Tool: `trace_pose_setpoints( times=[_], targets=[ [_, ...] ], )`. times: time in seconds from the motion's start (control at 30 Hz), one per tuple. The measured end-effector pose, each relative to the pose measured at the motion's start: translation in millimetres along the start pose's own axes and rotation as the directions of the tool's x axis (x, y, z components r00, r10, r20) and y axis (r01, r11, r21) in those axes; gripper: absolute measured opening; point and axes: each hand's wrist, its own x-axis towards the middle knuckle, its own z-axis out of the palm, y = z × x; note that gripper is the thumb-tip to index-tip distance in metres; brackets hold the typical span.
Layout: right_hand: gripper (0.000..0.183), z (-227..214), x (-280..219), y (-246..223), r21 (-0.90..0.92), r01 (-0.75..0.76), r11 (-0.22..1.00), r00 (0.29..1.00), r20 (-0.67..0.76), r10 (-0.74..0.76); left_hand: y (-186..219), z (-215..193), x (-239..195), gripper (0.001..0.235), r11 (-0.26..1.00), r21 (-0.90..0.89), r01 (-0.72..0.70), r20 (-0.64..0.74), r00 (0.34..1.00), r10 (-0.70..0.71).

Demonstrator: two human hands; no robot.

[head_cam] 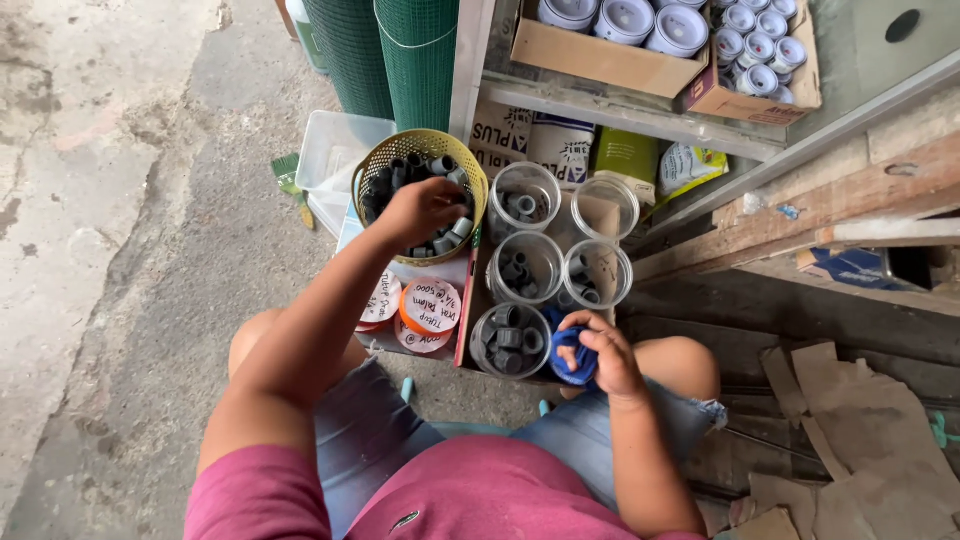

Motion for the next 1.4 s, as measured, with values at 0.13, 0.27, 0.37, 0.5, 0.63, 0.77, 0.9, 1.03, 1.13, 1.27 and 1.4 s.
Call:
trace_pose_setpoints(
  times=[0.13, 0.27, 0.37, 0.5, 0.63, 0.77, 0.9, 1.03, 1.13, 1.27, 1.4],
  targets=[
    [0.031, 20.8, -2.9, -28.2, -0.100, 0.157, 0.983, 0.987, -0.022, -0.160, 52.7, 3.7, -57.6, 0.033, 0.890, -0.368, -0.270, -0.002, 0.957, 0.289],
    [0.030, 51.2, -11.1, -59.4, -0.254, 0.255, 0.933, 0.965, -0.003, -0.264, 97.4, 8.0, -107.6, 0.026, 0.700, -0.132, -0.702, -0.157, 0.712, 0.684],
    [0.024, 64.4, -9.5, -62.2, -0.444, 0.315, 0.839, 0.933, -0.015, -0.359, 111.2, 21.7, -133.2, 0.031, 0.679, -0.141, -0.720, -0.225, 0.692, 0.686],
    [0.016, 110.1, 0.7, -78.2, -0.599, 0.341, 0.725, 0.870, -0.093, -0.485, 98.3, 40.0, -148.5, 0.031, 0.721, -0.224, -0.656, -0.175, 0.755, 0.632],
    [0.019, 127.5, 9.1, -70.9, -0.634, 0.333, 0.698, 0.832, -0.152, -0.534, 99.1, 47.0, -159.1, 0.029, 0.688, -0.300, -0.661, -0.152, 0.745, 0.649],
    [0.030, 146.5, 14.7, -82.9, -0.843, 0.271, 0.465, 0.797, -0.075, -0.599, 90.8, 51.7, -161.9, 0.031, 0.713, -0.321, -0.624, -0.174, 0.779, 0.603],
    [0.020, 165.3, 20.7, -95.3, -0.869, 0.316, 0.381, 0.760, -0.008, -0.650, 90.9, 46.5, -161.3, 0.030, 0.709, -0.319, -0.629, -0.202, 0.776, 0.597],
    [0.012, 163.0, 23.6, -92.9, -0.854, 0.330, 0.403, 0.789, 0.015, -0.615, 90.7, 42.0, -160.4, 0.028, 0.710, -0.278, -0.647, -0.237, 0.762, 0.602],
    [0.009, 164.7, 20.7, -95.3, -0.850, 0.375, 0.371, 0.791, 0.084, -0.607, 88.9, 41.3, -160.2, 0.027, 0.710, -0.266, -0.652, -0.247, 0.758, 0.604],
    [0.010, 164.8, 13.3, -100.2, -0.865, 0.350, 0.359, 0.839, 0.120, -0.531, 85.7, 42.2, -161.6, 0.024, 0.694, -0.283, -0.662, -0.224, 0.749, 0.623],
    [0.009, 149.3, 10.9, -93.1, -0.860, 0.290, 0.420, 0.884, 0.073, -0.461, 89.8, 43.9, -161.2, 0.024, 0.685, -0.295, -0.666, -0.181, 0.743, 0.644]
  ],
)
